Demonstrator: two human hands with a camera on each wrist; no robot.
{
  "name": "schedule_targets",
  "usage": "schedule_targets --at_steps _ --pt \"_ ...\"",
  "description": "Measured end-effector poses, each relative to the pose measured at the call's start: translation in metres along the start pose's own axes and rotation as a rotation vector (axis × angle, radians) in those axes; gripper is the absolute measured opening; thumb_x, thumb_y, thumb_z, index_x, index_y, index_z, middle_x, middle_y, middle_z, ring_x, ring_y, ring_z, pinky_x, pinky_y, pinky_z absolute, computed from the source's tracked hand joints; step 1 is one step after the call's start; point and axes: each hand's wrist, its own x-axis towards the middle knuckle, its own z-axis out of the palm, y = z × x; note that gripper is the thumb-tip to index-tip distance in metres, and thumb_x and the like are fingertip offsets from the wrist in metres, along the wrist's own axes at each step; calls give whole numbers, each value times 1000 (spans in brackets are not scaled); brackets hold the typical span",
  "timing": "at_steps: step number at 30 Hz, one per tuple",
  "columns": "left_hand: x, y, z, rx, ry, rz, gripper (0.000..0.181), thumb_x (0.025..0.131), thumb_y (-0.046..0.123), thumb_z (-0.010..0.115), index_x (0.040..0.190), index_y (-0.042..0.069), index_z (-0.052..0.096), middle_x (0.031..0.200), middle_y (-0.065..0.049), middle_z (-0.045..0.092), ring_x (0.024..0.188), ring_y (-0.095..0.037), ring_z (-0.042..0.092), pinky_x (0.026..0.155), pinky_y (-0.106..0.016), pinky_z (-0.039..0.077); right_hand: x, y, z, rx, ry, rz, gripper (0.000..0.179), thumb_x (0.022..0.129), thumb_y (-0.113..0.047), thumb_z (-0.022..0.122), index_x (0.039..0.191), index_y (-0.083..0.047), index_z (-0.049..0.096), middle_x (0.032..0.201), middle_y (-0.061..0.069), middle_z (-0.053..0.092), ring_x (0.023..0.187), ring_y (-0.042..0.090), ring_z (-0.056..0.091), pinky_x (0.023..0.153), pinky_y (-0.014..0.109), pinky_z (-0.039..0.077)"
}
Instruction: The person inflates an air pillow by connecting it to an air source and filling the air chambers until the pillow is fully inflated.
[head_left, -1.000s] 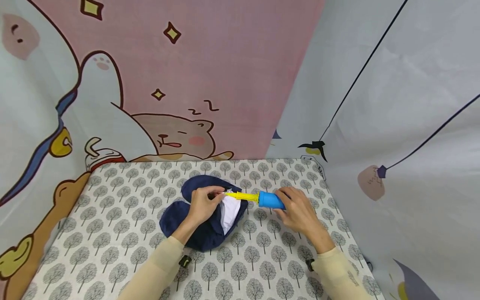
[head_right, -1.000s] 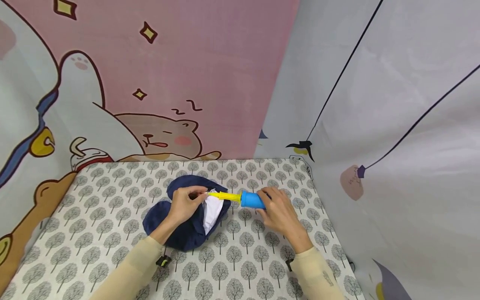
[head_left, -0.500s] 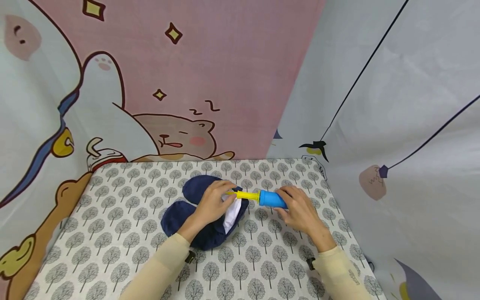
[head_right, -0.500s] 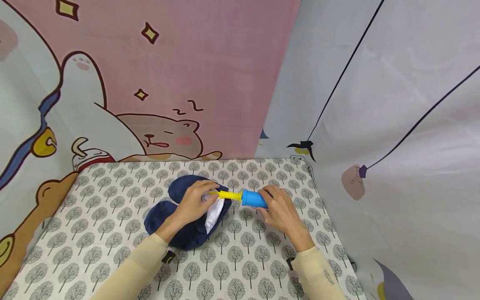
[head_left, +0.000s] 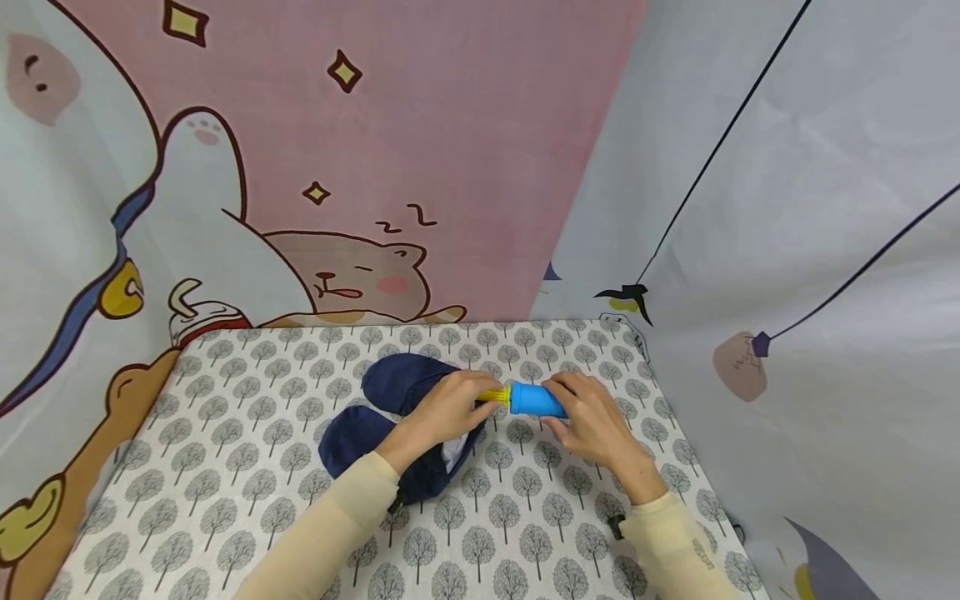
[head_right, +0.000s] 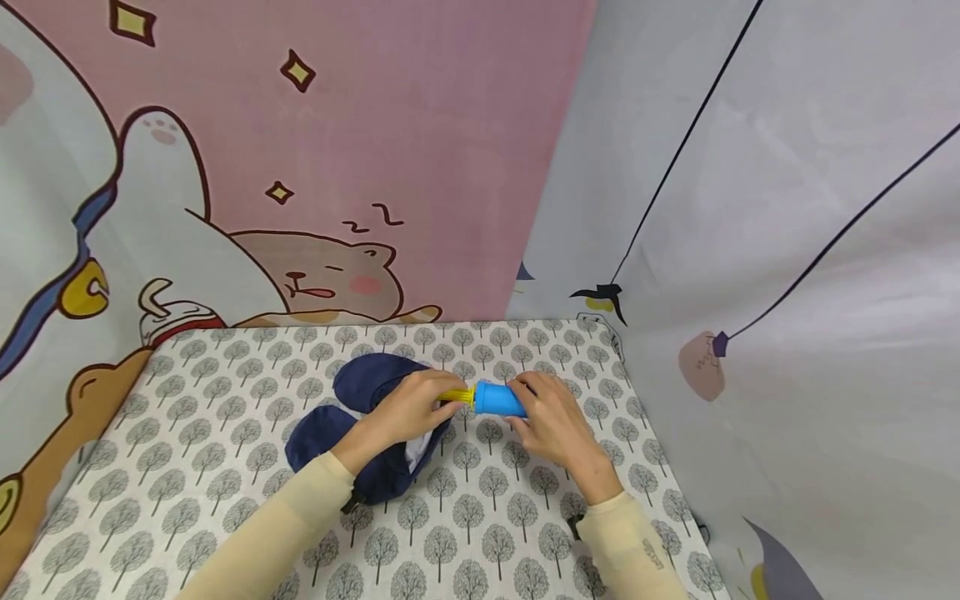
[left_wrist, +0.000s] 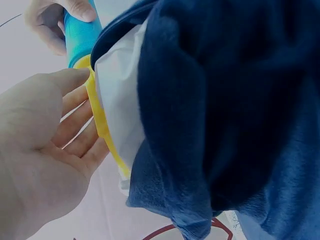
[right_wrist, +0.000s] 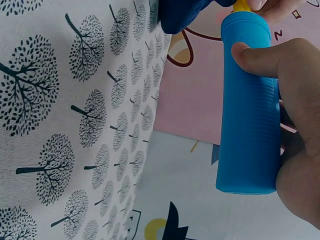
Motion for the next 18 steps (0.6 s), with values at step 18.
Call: schedule_targets --at_steps 18 --pt "-8 -7 0 121 57 48 22 106 21 81 123 8 84 114 -8 83 97 -22 79 85 -36 66 12 -7 -6 -8 -26 -54 62 82 -23 104 133 1 78 128 16 79 117 34 75 108 55 63"
